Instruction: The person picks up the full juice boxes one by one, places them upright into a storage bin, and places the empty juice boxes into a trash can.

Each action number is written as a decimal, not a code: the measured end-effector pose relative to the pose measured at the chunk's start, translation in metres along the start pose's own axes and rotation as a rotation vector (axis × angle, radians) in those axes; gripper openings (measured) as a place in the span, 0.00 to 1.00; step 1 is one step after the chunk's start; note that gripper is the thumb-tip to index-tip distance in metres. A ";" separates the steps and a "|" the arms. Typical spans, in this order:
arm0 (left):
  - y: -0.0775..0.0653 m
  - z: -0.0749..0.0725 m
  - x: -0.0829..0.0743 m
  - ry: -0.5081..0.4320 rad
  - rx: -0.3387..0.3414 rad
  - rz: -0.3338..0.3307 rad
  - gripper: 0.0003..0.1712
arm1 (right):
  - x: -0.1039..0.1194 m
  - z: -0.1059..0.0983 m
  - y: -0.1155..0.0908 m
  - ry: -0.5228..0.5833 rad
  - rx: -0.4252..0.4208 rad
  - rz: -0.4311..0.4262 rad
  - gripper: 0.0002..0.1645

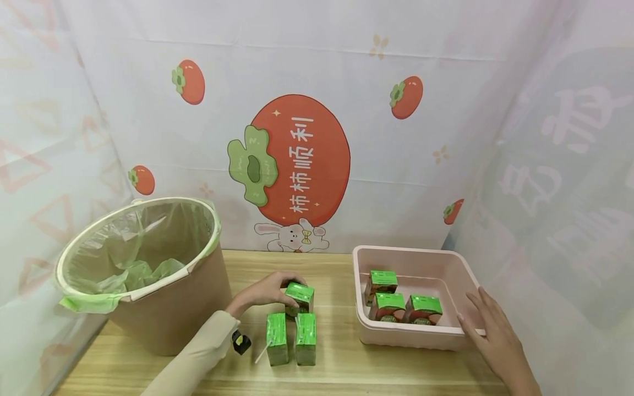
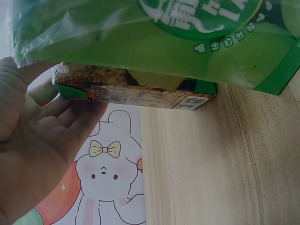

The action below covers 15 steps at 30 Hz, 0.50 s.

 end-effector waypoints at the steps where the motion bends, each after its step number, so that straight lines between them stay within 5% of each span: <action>1: 0.000 0.000 0.000 0.002 -0.005 -0.002 0.24 | 0.000 0.000 0.000 0.000 0.001 0.003 0.34; 15: 0.001 -0.010 -0.012 0.052 -0.085 -0.035 0.21 | -0.001 0.000 0.000 0.008 0.005 0.017 0.34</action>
Point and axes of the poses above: each hand's wrist, its own y-axis towards the middle knuckle, its own z-axis out of the palm, x = y × z, the point moved 9 cm from there along y, towards the middle knuckle, and after that the axes turned 10 degrees about x, right-handed, at the moved point
